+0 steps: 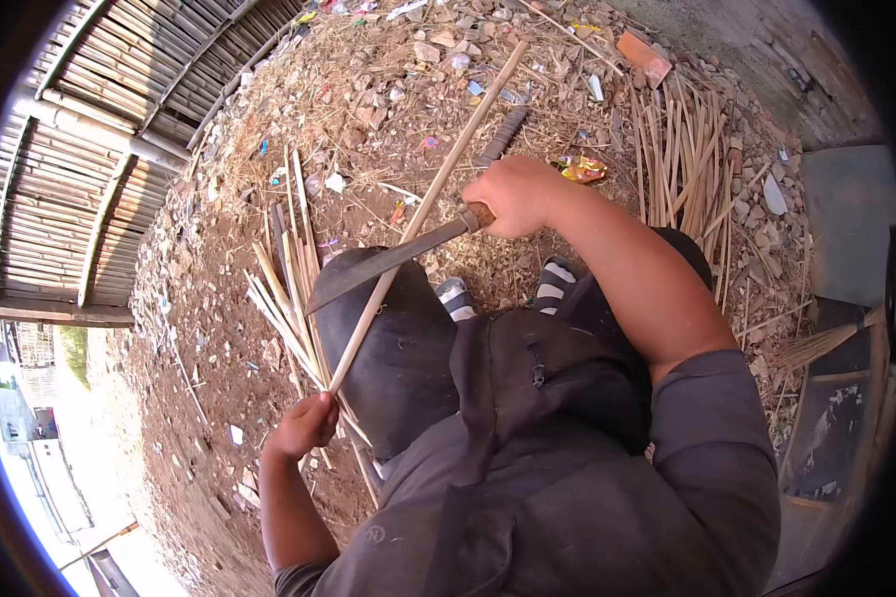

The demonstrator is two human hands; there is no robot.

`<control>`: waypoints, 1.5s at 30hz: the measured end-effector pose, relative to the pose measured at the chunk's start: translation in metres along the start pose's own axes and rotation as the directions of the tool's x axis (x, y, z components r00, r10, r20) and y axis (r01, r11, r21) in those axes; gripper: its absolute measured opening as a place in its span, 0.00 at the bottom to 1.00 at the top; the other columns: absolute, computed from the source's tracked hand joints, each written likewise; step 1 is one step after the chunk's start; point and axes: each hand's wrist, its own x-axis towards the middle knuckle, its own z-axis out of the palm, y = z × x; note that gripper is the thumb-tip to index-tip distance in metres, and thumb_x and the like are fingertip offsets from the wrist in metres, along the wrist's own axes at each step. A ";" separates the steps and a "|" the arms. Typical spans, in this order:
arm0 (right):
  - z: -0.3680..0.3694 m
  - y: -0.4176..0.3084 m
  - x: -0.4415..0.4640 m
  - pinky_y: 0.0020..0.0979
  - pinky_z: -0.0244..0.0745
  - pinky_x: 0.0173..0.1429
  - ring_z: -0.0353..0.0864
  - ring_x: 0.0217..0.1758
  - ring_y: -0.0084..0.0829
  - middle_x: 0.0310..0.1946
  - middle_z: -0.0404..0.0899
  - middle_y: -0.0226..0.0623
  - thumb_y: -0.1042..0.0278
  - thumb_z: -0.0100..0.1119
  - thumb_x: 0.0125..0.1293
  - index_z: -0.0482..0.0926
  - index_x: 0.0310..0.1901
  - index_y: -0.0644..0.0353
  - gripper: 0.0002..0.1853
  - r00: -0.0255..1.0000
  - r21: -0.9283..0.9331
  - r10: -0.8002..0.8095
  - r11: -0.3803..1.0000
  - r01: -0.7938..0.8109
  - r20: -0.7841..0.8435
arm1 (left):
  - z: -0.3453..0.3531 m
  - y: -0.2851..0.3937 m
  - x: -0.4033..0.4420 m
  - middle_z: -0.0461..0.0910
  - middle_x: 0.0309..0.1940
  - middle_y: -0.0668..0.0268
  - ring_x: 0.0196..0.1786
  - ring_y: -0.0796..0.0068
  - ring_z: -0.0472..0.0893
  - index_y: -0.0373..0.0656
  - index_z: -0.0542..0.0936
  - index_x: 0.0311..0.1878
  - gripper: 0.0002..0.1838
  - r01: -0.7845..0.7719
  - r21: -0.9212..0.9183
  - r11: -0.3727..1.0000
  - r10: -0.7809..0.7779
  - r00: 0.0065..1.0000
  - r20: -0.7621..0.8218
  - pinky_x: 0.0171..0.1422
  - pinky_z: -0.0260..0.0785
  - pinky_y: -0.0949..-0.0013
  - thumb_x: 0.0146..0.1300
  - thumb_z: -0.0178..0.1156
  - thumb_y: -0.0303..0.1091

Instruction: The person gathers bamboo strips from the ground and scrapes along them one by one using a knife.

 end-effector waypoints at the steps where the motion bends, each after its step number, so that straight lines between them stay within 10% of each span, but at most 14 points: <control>1: 0.001 0.009 0.000 0.46 0.79 0.46 0.86 0.43 0.48 0.36 0.85 0.47 0.59 0.64 0.56 0.84 0.42 0.58 0.15 1.000 0.047 0.021 0.999 -0.021 -0.003 | -0.001 0.000 -0.002 0.63 0.17 0.73 0.18 0.79 0.61 0.46 0.70 0.33 0.24 0.002 -0.001 1.000 -0.002 1.000 -0.013 0.22 0.53 0.72 0.82 0.42 0.53; 9: 0.020 0.094 0.012 0.46 0.79 0.51 0.85 0.47 0.50 0.40 0.85 0.50 0.59 0.62 0.58 0.84 0.44 0.58 0.16 0.756 0.379 0.582 0.800 -0.466 -0.299 | 0.009 0.015 -0.016 0.63 0.15 0.73 0.17 0.79 0.60 0.46 0.72 0.34 0.24 0.027 0.011 1.000 -0.026 0.997 -0.067 0.23 0.52 0.72 0.82 0.42 0.52; 17: -0.004 0.025 -0.002 0.48 0.79 0.46 0.85 0.43 0.48 0.35 0.85 0.43 0.60 0.65 0.54 0.83 0.39 0.54 0.12 0.991 -0.065 0.056 0.996 -0.064 -0.124 | 0.003 -0.001 -0.004 0.66 0.19 0.73 0.19 0.80 0.63 0.45 0.72 0.36 0.22 -0.012 -0.065 0.998 0.009 0.999 -0.045 0.22 0.54 0.73 0.80 0.46 0.53; 24: 0.011 0.100 0.003 0.43 0.77 0.44 0.85 0.39 0.43 0.34 0.84 0.46 0.57 0.68 0.54 0.83 0.43 0.63 0.20 0.810 0.431 0.535 0.807 -0.404 -0.242 | 0.013 0.011 -0.017 0.65 0.18 0.75 0.18 0.81 0.62 0.46 0.71 0.34 0.22 0.003 0.014 1.000 -0.002 0.992 -0.125 0.23 0.55 0.74 0.82 0.43 0.50; 32: -0.024 0.040 -0.014 0.47 0.78 0.46 0.85 0.39 0.49 0.33 0.84 0.47 0.58 0.68 0.53 0.84 0.43 0.59 0.18 0.983 -0.066 0.098 0.992 -0.109 -0.158 | 0.020 0.002 -0.013 0.68 0.18 0.74 0.22 0.78 0.68 0.43 0.71 0.28 0.24 -0.073 0.314 0.947 0.180 0.927 -0.328 0.27 0.59 0.68 0.81 0.47 0.47; 36: -0.017 0.072 -0.016 0.48 0.77 0.45 0.85 0.42 0.46 0.33 0.84 0.44 0.62 0.65 0.53 0.83 0.37 0.56 0.11 0.934 0.133 0.264 0.962 -0.238 -0.240 | 0.029 -0.001 -0.033 0.72 0.17 0.56 0.21 0.54 0.73 0.38 0.70 0.26 0.22 -0.044 0.772 0.634 0.547 0.730 -0.408 0.29 0.63 0.55 0.77 0.52 0.41; 40: -0.015 0.100 -0.022 0.47 0.78 0.46 0.85 0.41 0.47 0.33 0.84 0.46 0.60 0.63 0.54 0.84 0.40 0.56 0.13 0.802 0.365 0.517 0.838 -0.405 -0.297 | 0.028 -0.016 -0.047 0.71 0.17 0.52 0.21 0.45 0.73 0.39 0.69 0.26 0.20 -0.017 0.848 0.529 0.647 0.654 -0.391 0.27 0.62 0.50 0.75 0.53 0.40; 45: -0.026 0.067 -0.026 0.46 0.75 0.43 0.83 0.38 0.50 0.32 0.82 0.47 0.58 0.69 0.53 0.83 0.37 0.59 0.15 0.905 0.096 0.278 0.960 -0.261 -0.322 | 0.018 -0.037 -0.046 0.70 0.15 0.52 0.21 0.44 0.74 0.40 0.69 0.26 0.20 -0.003 0.844 0.537 0.647 0.643 -0.409 0.27 0.62 0.49 0.75 0.52 0.40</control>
